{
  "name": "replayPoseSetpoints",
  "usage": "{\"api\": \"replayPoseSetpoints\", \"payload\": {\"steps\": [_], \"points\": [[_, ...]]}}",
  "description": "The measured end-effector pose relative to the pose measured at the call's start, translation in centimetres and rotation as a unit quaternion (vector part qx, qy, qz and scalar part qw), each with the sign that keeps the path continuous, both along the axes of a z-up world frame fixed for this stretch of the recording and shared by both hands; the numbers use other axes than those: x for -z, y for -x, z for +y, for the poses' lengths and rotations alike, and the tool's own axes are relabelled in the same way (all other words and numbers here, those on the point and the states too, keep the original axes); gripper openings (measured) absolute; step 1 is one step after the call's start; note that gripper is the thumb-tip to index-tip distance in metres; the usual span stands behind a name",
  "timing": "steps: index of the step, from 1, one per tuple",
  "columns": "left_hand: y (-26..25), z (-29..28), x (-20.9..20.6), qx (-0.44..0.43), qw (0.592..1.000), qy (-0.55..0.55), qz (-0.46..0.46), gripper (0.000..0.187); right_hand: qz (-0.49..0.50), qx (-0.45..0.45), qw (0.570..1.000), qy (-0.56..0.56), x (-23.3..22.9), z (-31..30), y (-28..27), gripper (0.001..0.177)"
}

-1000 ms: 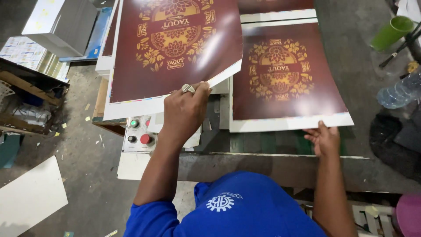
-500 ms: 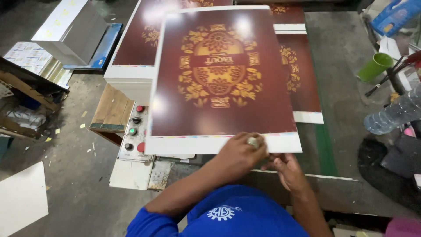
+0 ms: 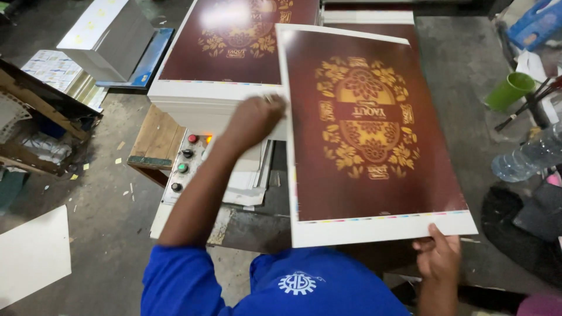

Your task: The person repeatedly picks up large printed sheets from a pile on the left and places them onto a stack on the right. The sheets feature a maroon and gold design. The person handles the papers by hand, moving them quickly in a repetitive motion.

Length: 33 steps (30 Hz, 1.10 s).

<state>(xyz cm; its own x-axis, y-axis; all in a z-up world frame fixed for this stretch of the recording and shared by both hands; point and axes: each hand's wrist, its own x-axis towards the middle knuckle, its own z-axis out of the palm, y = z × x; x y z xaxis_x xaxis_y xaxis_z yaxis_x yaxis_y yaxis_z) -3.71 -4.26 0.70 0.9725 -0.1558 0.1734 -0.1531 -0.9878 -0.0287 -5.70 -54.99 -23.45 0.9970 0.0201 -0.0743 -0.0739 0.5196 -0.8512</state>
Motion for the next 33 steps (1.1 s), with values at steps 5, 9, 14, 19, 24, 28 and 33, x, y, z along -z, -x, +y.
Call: {"api": "replayPoseSetpoints", "payload": {"steps": [5, 9, 14, 19, 24, 28, 33], "points": [[-5.2, 7.1, 1.3, 0.054, 0.961, -0.134, -0.238, 0.108, 0.047, 0.035, 0.998, 0.005, 5.1, -5.4, 0.8, 0.030], [-5.9, 7.6, 0.2, 0.004, 0.994, -0.090, -0.064, 0.103, 0.087, 0.058, 0.994, 0.037, 6.4, -7.2, 0.7, 0.033], [-5.1, 6.9, -3.6, -0.058, 0.997, -0.041, 0.043, 0.070, 0.122, 0.080, 0.981, 0.132, 8.2, -8.5, 0.9, 0.035], [-3.6, 8.9, -4.5, -0.027, 0.994, 0.075, -0.073, 0.031, 0.122, 0.070, 0.973, 0.183, 7.3, -6.7, 1.0, 0.032], [-1.4, 6.4, -3.9, -0.045, 0.963, -0.010, -0.267, 0.024, 0.106, 0.055, 0.978, 0.169, 6.8, -2.8, -1.4, 0.033], [1.8, 2.0, -4.5, -0.018, 0.938, -0.067, -0.341, 0.018, 0.096, 0.040, 0.978, 0.181, 4.4, 0.9, -5.9, 0.033], [4.7, -1.8, -3.3, 0.011, 0.958, -0.011, -0.288, 0.011, 0.127, 0.010, 0.969, 0.210, 2.6, 2.0, -10.0, 0.035]]}}
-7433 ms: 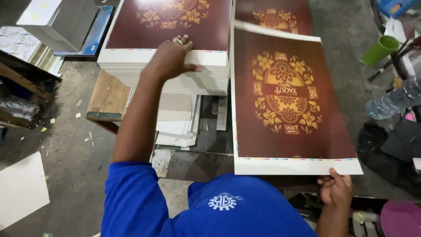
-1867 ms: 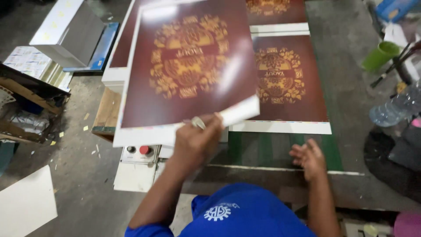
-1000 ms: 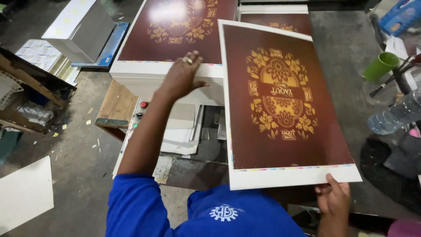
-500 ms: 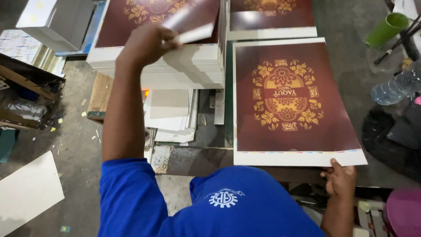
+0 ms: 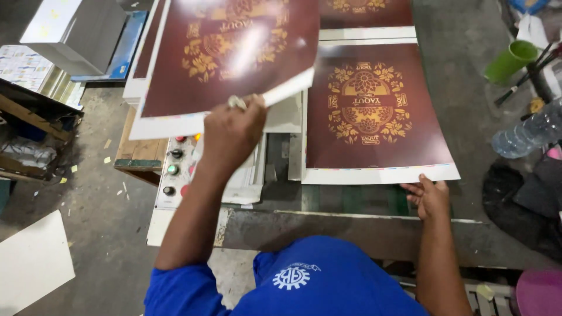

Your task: The person repeatedly picks up large printed sheets from a pile on the left and places them onto a stack on the right. The sheets feature a maroon and gold design. The person handles the papers by hand, moving them quickly in a repetitive motion.

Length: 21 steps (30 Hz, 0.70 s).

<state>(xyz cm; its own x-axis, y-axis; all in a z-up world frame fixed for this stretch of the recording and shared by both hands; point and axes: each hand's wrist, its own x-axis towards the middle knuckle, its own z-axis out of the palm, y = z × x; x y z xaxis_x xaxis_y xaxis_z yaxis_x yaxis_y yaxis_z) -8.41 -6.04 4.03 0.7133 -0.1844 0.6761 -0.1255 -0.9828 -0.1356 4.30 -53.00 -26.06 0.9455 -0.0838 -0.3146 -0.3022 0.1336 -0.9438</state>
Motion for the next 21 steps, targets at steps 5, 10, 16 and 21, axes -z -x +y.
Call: {"api": "replayPoseSetpoints", "payload": {"steps": [5, 10, 16, 21], "points": [[3.9, -4.3, 0.1, 0.127, 0.982, 0.108, -0.086, 0.018, 0.066, -0.038, 0.994, 0.084, -0.9, 1.2, 1.9, 0.055], [3.6, -9.7, 4.4, 0.192, 0.975, 0.106, -0.034, 0.024, 0.024, -0.195, 0.980, 0.029, -9.4, 9.0, 7.5, 0.052], [3.3, -15.1, 5.3, 0.227, 0.969, 0.056, 0.076, 0.049, -0.081, -0.217, 0.931, -0.280, -9.7, 12.0, 7.9, 0.028], [1.8, -9.5, 1.5, 0.240, 0.960, 0.039, 0.141, 0.051, -0.137, -0.111, 0.959, -0.221, -12.6, 7.6, 9.1, 0.034]]}}
